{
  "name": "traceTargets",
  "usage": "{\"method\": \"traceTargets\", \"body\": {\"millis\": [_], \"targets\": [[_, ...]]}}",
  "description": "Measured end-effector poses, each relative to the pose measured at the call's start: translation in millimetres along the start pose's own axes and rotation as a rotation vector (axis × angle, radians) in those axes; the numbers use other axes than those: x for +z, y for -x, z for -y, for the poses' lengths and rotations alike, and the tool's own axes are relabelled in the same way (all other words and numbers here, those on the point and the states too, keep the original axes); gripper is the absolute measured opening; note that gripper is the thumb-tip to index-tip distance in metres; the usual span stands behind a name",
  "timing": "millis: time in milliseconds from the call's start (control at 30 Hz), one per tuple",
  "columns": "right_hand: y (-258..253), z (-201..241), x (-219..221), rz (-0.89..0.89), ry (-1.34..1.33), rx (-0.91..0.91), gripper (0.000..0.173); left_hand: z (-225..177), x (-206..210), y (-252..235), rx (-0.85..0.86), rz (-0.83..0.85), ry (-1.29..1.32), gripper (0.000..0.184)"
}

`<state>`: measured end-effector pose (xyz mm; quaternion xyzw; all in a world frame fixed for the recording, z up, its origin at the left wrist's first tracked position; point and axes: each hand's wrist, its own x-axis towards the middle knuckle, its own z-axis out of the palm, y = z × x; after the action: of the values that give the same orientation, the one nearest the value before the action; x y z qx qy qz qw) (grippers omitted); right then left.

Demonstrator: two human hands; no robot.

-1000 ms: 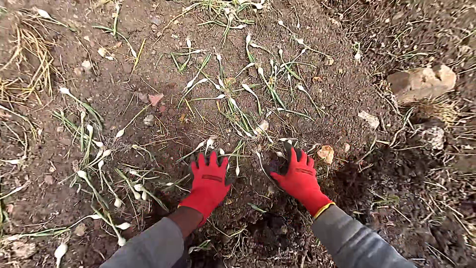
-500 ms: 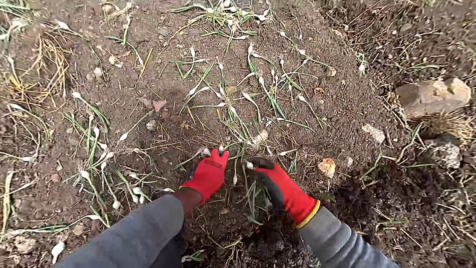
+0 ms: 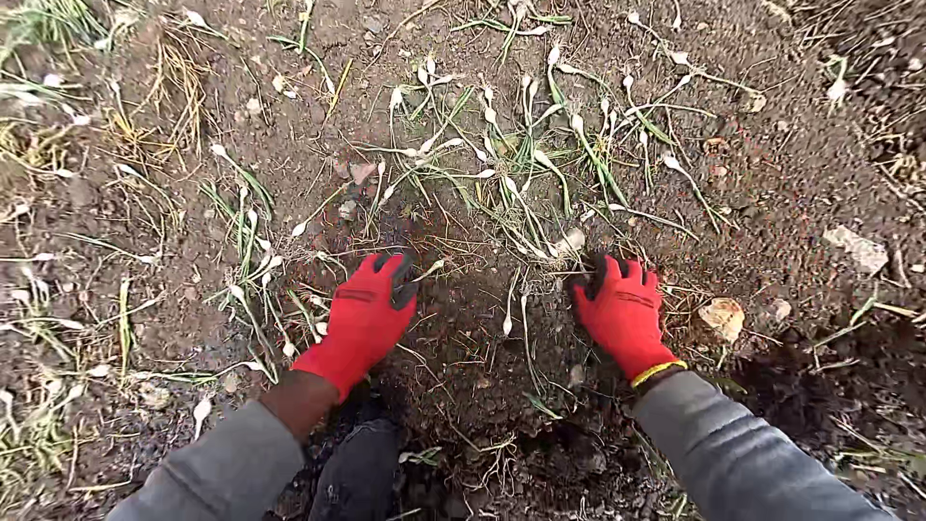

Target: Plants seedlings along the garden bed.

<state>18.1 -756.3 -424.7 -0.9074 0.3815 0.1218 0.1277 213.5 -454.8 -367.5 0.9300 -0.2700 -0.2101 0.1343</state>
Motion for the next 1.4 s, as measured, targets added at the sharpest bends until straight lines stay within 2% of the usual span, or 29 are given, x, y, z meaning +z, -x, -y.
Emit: {"method": "traceTargets", "body": {"millis": [100,200,300,367,433,500,567,633,700,767,833,967,1100,1200,1300,1367,1400], "targets": [[-10.7,10.2,-0.8,-0.046,-0.134,0.023,0.044,-31.3,38.6,18.5,0.072,0.198,-0.054,0.063],[-8.9,24.5,-42.6,0.031,-0.47,0.057,0.025,-99.6,73.6,10.6,0.068,0.341,-0.032,0.084],[-11.8,55.6,-94.5,0.204,-0.921,-0.029,0.026,-141.9,100.1,0.1,0.08,0.339,-0.001,0.085],[-8.8,77.9,-133.1,0.11,-0.908,-0.242,0.034,-144.1,101.8,0.1,0.069,0.344,0.058,0.076],[-5.5,92.2,-162.7,-0.101,-0.82,-0.383,0.044,-130.8,91.7,-2.0,0.077,0.387,0.133,0.065],[4.8,92.5,-160.0,-0.21,-0.802,-0.369,0.047,-103.9,79.0,-5.6,0.104,0.347,0.208,0.05],[26.4,83.4,-124.0,-0.189,-0.755,-0.248,0.048,-76.3,56.0,-18.1,0.148,0.181,0.25,0.04],[58.2,71.1,-68.2,-0.083,-0.712,-0.11,0.049,-53.8,21.5,-39.8,0.163,-0.027,0.234,0.031],[96.6,65.6,-18.9,0.062,-0.731,0.014,0.051,-32.3,-10.4,-58.1,0.129,-0.162,0.166,0.038],[123.3,76.3,8.9,0.145,-0.703,0.043,0.053,-7.2,-36.4,-64.2,0.052,-0.142,0.074,0.057],[130.1,98.4,10.9,0.178,-0.59,-0.018,0.057,32.9,-48.7,-44.9,0.02,-0.141,-0.016,0.06],[93.1,133.6,5.3,0.159,-0.378,-0.076,0.075,120.8,-62.2,33.7,-0.208,-0.01,-0.168,0.067],[58.4,183.0,9.2,0.168,-0.316,-0.281,0.075,167.9,-37.4,108.7,-0.47,0.147,-0.195,0.084],[51.2,228.8,33.6,0.213,-0.206,-0.462,0.067,169.6,-8.4,132.5,-0.456,0.285,-0.229,0.097],[39.0,257.4,33.1,0.234,-0.246,-0.498,0.041,168.8,-5.6,120.0,-0.343,0.265,-0.198,0.082],[40.8,263.5,21.3,0.201,-0.391,-0.482,0.034,178.0,-7.0,117.6,-0.243,0.225,-0.13,0.06],[38.3,265.2,8.7,0.121,-0.472,-0.471,0.035,187.3,-6.9,111.6,-0.167,0.195,-0.106,0.052]]}}
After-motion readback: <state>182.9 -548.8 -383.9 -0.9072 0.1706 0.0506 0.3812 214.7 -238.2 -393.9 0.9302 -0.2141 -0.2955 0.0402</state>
